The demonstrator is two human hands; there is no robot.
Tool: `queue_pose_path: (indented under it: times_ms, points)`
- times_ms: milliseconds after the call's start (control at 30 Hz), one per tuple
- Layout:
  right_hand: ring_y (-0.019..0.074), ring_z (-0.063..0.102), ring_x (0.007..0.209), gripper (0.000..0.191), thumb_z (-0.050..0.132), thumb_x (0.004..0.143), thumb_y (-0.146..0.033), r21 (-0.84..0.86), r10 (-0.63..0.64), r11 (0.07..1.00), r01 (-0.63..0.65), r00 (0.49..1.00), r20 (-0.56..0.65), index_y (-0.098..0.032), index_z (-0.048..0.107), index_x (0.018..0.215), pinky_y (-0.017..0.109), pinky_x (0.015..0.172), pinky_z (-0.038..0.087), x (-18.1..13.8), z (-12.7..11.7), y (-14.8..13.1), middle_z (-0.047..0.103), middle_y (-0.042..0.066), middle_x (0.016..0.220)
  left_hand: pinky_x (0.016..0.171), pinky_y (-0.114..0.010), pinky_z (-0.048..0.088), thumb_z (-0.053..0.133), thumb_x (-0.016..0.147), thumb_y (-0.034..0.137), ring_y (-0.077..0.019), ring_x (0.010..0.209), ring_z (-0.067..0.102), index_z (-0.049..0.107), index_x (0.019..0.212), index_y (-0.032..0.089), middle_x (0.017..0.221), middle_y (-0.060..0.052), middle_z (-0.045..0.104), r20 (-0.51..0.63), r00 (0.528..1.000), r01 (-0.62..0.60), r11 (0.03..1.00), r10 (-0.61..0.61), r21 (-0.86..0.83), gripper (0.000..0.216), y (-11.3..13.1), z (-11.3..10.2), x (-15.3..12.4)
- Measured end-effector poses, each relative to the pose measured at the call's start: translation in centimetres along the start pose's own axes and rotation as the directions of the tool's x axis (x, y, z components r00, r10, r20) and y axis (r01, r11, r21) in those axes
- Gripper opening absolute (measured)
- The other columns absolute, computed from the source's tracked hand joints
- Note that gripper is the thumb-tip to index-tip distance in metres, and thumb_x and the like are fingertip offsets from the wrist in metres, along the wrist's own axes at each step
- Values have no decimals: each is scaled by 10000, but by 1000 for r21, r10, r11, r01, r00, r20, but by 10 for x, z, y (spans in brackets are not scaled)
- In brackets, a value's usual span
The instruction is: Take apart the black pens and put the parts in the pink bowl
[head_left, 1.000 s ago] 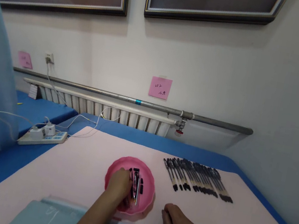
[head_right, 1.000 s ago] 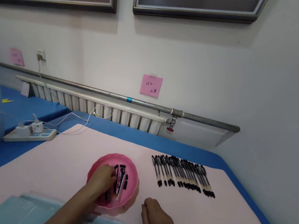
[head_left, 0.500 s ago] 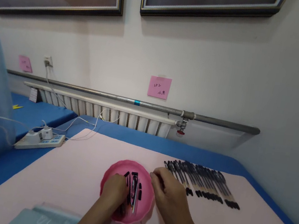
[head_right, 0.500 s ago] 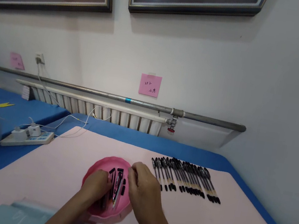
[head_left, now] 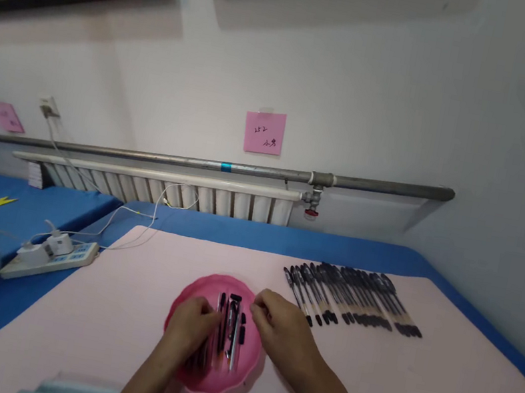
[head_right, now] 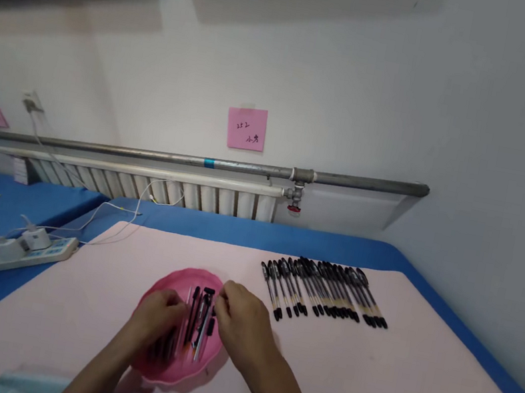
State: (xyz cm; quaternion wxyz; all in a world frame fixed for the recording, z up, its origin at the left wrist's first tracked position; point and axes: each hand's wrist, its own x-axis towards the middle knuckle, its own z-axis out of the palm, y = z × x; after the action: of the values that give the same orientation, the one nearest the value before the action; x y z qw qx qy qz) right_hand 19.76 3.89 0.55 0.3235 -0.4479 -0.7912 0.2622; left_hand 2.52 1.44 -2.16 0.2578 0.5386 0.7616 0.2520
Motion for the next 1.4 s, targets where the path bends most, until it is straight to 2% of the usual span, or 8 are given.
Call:
queue_pose_path:
  times_ms: [200,267,433,600,733,867,1067,1400]
  points:
    - [121,591,638,225,510,749,-181,427,84,889,-163,977,198,-217,607,949,204,557,443,-5,21,-12,640,-25,737,511,-224,408,444,791,437,-132,550,542,602,794,167,672,-19,634,88,987,-91,920,134,-382,312,14,-5,-15]
    - [122,568,620,215,503,732,-167,497,142,840,-217,973,184,-205,616,911,214,564,438,-5,22,-11,601,-29,692,513,-223,401,440,799,454,-126,541,521,606,783,175,643,-4,612,90,981,-123,917,169,-380,325,13,-9,-16]
    - [115,516,586,180,510,732,-201,486,230,841,-238,970,78,-197,594,891,214,527,396,-1,8,-6,530,-43,668,613,-263,385,496,765,280,-173,655,564,599,685,178,661,-29,618,-41,998,-53,998,54,24,165,-1,-10,-5]
    - [109,493,564,166,515,723,-197,478,243,845,-239,968,54,-199,595,868,213,517,376,1,2,-6,532,-43,666,633,-321,381,552,689,209,-259,710,619,619,634,156,703,-122,667,-28,999,25,988,-21,155,102,1,7,0]
    - [116,512,585,191,514,716,-194,470,237,852,-232,970,49,-199,601,885,212,528,387,1,6,-4,535,-38,675,633,-328,381,557,664,200,-264,690,615,570,531,167,616,-120,646,-24,998,54,996,-52,72,138,4,12,3]
    - [126,533,613,192,513,720,-194,449,230,863,-233,971,62,-190,607,888,216,555,403,1,9,0,539,-32,674,546,-274,372,586,626,217,-167,523,533,499,487,188,482,-16,540,-27,997,60,969,-69,-241,167,-2,5,7]
    - [111,476,577,102,525,750,-204,375,60,918,-129,980,192,-198,625,766,200,536,373,-3,13,-3,523,-47,622,531,-240,451,568,675,453,-98,484,499,462,626,196,539,38,509,-99,991,-25,609,-88,-793,282,-5,-17,7]
    - [111,444,567,145,473,783,-180,244,-48,969,-29,952,301,-203,592,703,202,528,313,-8,11,-13,494,-52,587,592,-250,505,733,597,347,-112,587,589,532,662,173,644,18,603,-172,970,-141,177,-174,-974,274,5,-32,-2]
